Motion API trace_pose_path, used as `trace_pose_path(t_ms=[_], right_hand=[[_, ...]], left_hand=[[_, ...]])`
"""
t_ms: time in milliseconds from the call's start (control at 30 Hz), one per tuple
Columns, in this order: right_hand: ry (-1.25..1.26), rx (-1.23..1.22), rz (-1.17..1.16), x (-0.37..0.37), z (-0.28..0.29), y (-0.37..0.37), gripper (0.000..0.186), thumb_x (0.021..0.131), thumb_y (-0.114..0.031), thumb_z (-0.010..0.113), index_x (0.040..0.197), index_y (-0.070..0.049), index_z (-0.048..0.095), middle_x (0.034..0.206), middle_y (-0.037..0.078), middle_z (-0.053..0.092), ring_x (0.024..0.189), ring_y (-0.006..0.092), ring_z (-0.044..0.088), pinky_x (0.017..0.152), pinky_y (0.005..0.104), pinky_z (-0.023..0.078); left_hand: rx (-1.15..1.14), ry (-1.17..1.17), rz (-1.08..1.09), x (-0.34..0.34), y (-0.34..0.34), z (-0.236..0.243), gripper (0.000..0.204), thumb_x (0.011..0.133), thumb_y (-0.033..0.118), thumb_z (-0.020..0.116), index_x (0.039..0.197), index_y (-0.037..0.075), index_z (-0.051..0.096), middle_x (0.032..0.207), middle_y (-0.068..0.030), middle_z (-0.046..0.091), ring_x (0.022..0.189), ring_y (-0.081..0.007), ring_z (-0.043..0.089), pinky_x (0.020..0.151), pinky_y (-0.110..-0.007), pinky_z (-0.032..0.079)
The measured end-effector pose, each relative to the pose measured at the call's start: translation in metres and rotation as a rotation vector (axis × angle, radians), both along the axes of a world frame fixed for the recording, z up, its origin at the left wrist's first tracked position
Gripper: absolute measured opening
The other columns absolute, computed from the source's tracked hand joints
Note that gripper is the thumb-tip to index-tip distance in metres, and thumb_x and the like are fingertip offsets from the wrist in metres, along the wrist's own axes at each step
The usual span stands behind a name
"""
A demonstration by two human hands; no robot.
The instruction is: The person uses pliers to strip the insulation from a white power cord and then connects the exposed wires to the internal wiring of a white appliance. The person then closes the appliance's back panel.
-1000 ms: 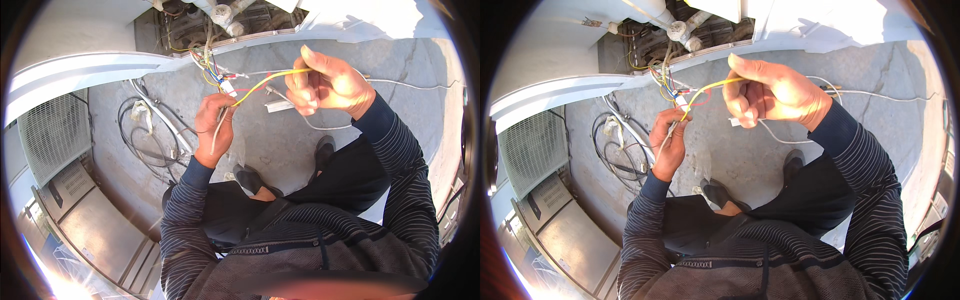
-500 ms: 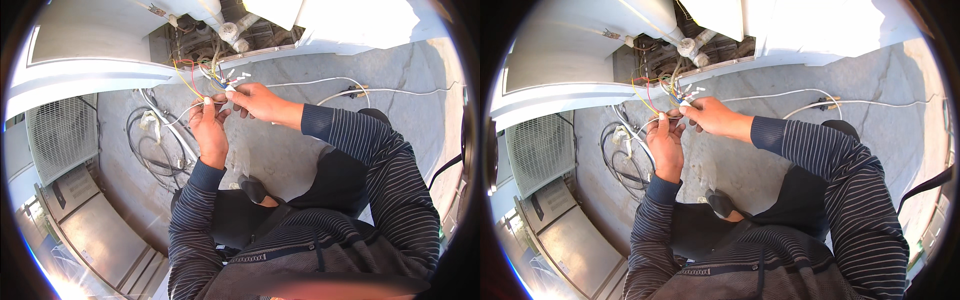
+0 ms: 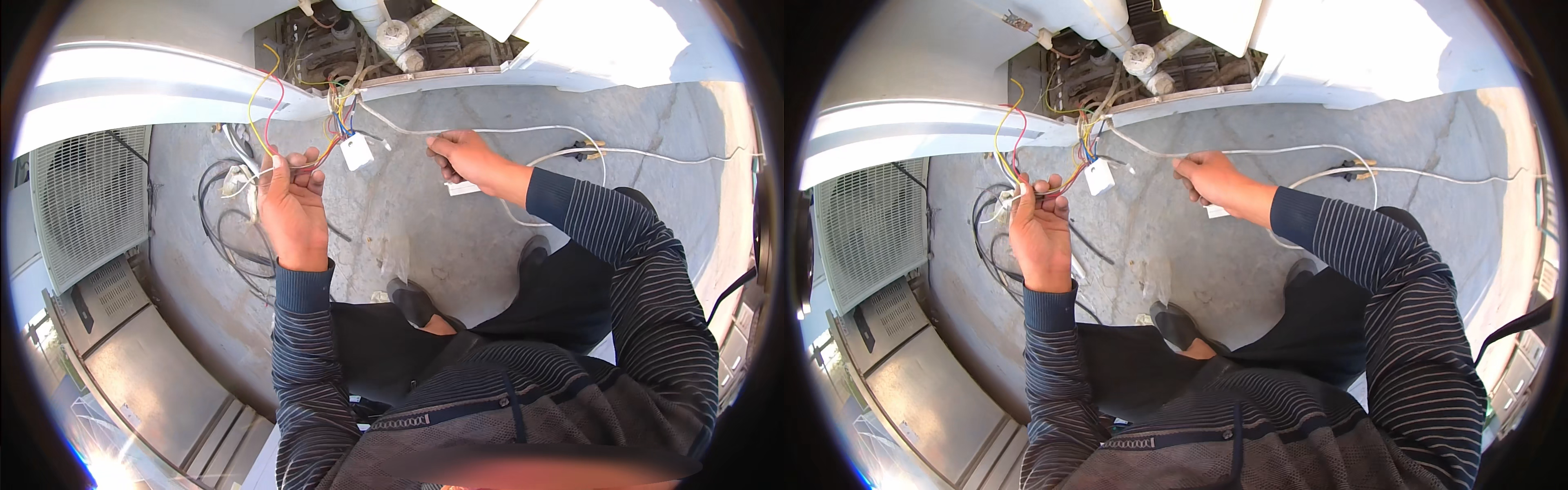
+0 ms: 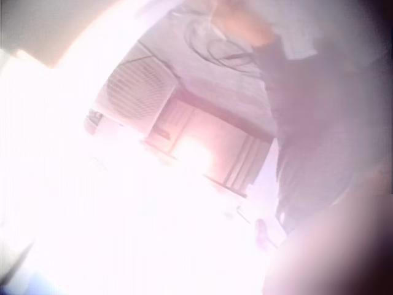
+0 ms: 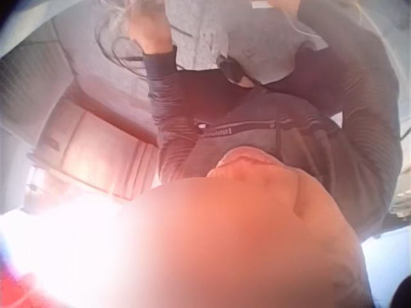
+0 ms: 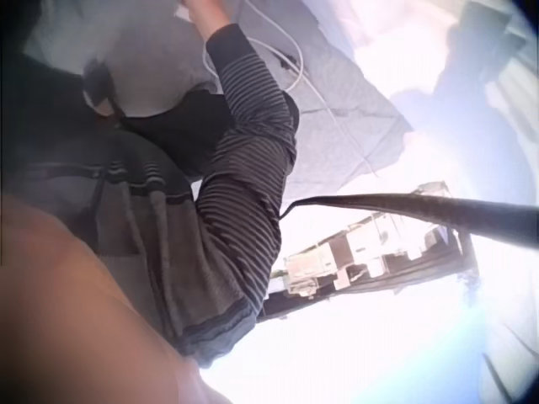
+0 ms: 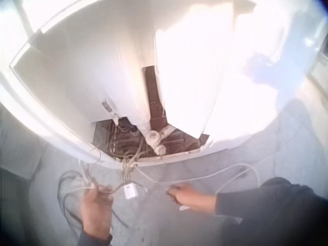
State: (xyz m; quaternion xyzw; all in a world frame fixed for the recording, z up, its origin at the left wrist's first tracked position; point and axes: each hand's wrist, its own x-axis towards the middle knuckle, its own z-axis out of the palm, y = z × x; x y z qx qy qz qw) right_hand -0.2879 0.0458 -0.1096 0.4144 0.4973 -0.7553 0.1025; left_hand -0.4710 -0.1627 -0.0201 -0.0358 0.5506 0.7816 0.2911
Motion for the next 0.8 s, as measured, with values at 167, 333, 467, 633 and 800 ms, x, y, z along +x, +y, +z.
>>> trace_pose_path(t_ms=[167,333,467,633,800], right_hand=[[0.228,0.551,0.059,-0.026,0.017,-0.014,0.048,0.105,-0.044,0.061,0.108,0.004,0.066,0.086,0.005,0.064,0.077,0.0144,0.058,0.072,0.0323,0.050],[0.298,0.849,0.248,-0.054,0.034,-0.021,0.051,0.100,-0.046,0.068,0.109,0.004,0.067,0.096,0.012,0.072,0.087,0.0179,0.068,0.080,0.0337,0.054],[0.220,0.364,0.380,-0.063,0.023,-0.017,0.040,0.097,-0.037,0.074,0.105,0.001,0.068,0.083,0.006,0.070,0.072,0.0153,0.068,0.067,0.0327,0.055],[0.072,0.232,0.350,-0.048,0.003,-0.004,0.033,0.099,-0.034,0.072,0.105,-0.002,0.066,0.082,0.002,0.060,0.064,0.0113,0.064,0.057,0.0298,0.050],[0.132,0.321,0.410,-0.039,-0.010,0.000,0.033,0.100,-0.034,0.071,0.107,-0.002,0.066,0.083,0.002,0.060,0.062,0.0125,0.063,0.057,0.0317,0.051]], left_hand=[[0.034,-0.111,-0.076,0.016,-0.002,-0.012,0.023,0.112,0.030,0.051,0.114,0.008,0.058,0.092,-0.0025,0.064,0.100,-0.0198,0.067,0.077,-0.033,0.052],[0.071,-0.201,-0.167,0.064,0.016,-0.018,0.036,0.112,0.045,0.045,0.100,0.013,0.056,0.090,-0.0009,0.060,0.099,-0.0194,0.062,0.082,-0.035,0.048],[-0.003,-0.157,-0.121,0.079,0.027,-0.016,0.037,0.112,0.046,0.047,0.095,0.014,0.052,0.084,0.0010,0.052,0.089,-0.0169,0.057,0.076,-0.034,0.046],[-0.009,-0.063,-0.023,0.064,0.034,0.008,0.041,0.108,0.040,0.058,0.080,0.016,0.042,0.070,0.0037,0.037,0.067,-0.0119,0.045,0.059,-0.030,0.039],[-0.063,-0.031,-0.149,0.081,0.031,0.016,0.049,0.099,0.019,0.074,0.069,0.018,0.036,0.058,0.0059,0.036,0.049,-0.0072,0.034,0.046,-0.027,0.030]])
